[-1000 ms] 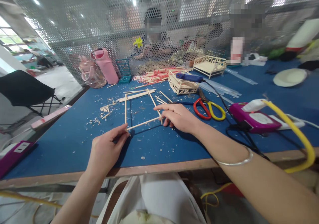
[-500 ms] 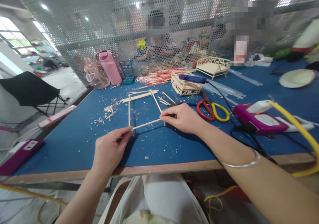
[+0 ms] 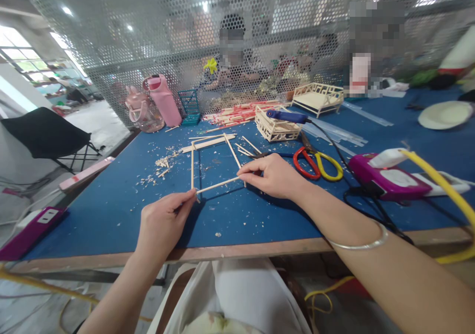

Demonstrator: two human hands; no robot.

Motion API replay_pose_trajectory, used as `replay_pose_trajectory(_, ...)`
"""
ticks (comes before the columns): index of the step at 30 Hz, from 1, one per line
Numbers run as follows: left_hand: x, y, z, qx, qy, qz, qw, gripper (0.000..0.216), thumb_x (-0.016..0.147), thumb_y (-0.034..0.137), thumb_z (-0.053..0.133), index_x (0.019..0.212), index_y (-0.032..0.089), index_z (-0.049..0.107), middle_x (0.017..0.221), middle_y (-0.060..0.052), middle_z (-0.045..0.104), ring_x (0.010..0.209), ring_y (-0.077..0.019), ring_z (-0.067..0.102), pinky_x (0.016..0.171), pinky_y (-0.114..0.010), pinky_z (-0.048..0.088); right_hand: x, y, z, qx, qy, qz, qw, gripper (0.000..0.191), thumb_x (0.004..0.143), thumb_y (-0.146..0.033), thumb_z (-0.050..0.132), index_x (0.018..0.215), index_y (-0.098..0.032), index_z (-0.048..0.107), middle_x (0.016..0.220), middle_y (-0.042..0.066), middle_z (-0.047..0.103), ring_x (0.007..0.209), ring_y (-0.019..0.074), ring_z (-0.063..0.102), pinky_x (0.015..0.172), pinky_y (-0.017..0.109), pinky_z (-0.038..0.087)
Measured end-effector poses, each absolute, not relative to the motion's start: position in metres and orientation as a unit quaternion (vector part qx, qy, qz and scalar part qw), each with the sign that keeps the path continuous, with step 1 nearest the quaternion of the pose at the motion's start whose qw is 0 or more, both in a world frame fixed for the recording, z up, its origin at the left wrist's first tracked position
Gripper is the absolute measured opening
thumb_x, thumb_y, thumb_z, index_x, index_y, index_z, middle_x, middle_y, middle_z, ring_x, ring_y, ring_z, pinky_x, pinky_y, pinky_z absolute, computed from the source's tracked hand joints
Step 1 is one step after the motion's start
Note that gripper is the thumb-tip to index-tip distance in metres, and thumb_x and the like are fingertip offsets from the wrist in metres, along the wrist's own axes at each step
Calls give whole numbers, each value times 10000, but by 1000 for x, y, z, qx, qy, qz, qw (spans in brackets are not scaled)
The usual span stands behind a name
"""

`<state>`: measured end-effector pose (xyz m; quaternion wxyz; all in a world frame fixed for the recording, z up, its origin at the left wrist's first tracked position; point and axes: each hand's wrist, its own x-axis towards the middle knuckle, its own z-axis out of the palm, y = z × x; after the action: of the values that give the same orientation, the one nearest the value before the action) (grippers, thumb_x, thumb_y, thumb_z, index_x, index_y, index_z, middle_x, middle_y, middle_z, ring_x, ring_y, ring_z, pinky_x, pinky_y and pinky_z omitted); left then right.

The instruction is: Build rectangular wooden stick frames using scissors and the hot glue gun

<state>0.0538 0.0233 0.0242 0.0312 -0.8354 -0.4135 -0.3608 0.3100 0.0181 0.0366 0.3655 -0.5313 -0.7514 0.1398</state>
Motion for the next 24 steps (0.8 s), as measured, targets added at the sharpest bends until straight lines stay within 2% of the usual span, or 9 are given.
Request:
replay_pose_trajectory(3, 55, 22, 24, -840, -413, -352, 7, 234, 848, 203, 530, 933, 227, 747, 864, -39, 773, 751, -170, 726, 671, -247, 577, 312, 18, 36, -550, -729, 144, 381, 336, 793, -315, 509, 999, -179, 736, 571, -1, 671, 475, 125, 557, 475, 249, 395)
replay_pose_trajectory(6, 57, 21, 23, -851, -395, -347, -7, 274, 828, 185, 510, 976, 225, 737, 900, -45, 770, 792, -172, 725, 717, -264, 585, 315, 20, 34, -565, -700, 153, 410, 408, 738, -205, 472, 1081, -159, 689, 614, 1, 681, 489, 128, 576, 492, 249, 417)
replay_pose_trajectory(11, 60, 22, 21, -848, -403, -344, 12, 255, 833, 229, 553, 1020, 195, 722, 911, -64, 768, 784, -186, 726, 704, -274, 588, 316, 22, 32, -533, -706, 221, 410, 432, 607, -130, 465, 985, -163, 670, 703, 22, 697, 551, 137, 617, 540, 252, 480)
replay_pose_trajectory(16, 61, 25, 23, -816, -459, -352, 5, 164, 806, 178, 628, 909, 238, 740, 878, -15, 773, 779, -184, 733, 721, -258, 583, 310, 20, 34, -534, -730, 175, 389, 174, 694, -250, 569, 804, -194, 692, 699, 24, 707, 617, 149, 634, 566, 256, 487)
replay_pose_trajectory(24, 63, 24, 25, -806, -475, -354, 1, 166, 778, 118, 663, 851, 245, 741, 834, 15, 774, 737, -169, 732, 688, -236, 576, 310, 19, 36, -542, -738, 178, 361, 148, 753, -296, 576, 770, -207, 693, 699, 23, 729, 627, 157, 658, 587, 263, 490)
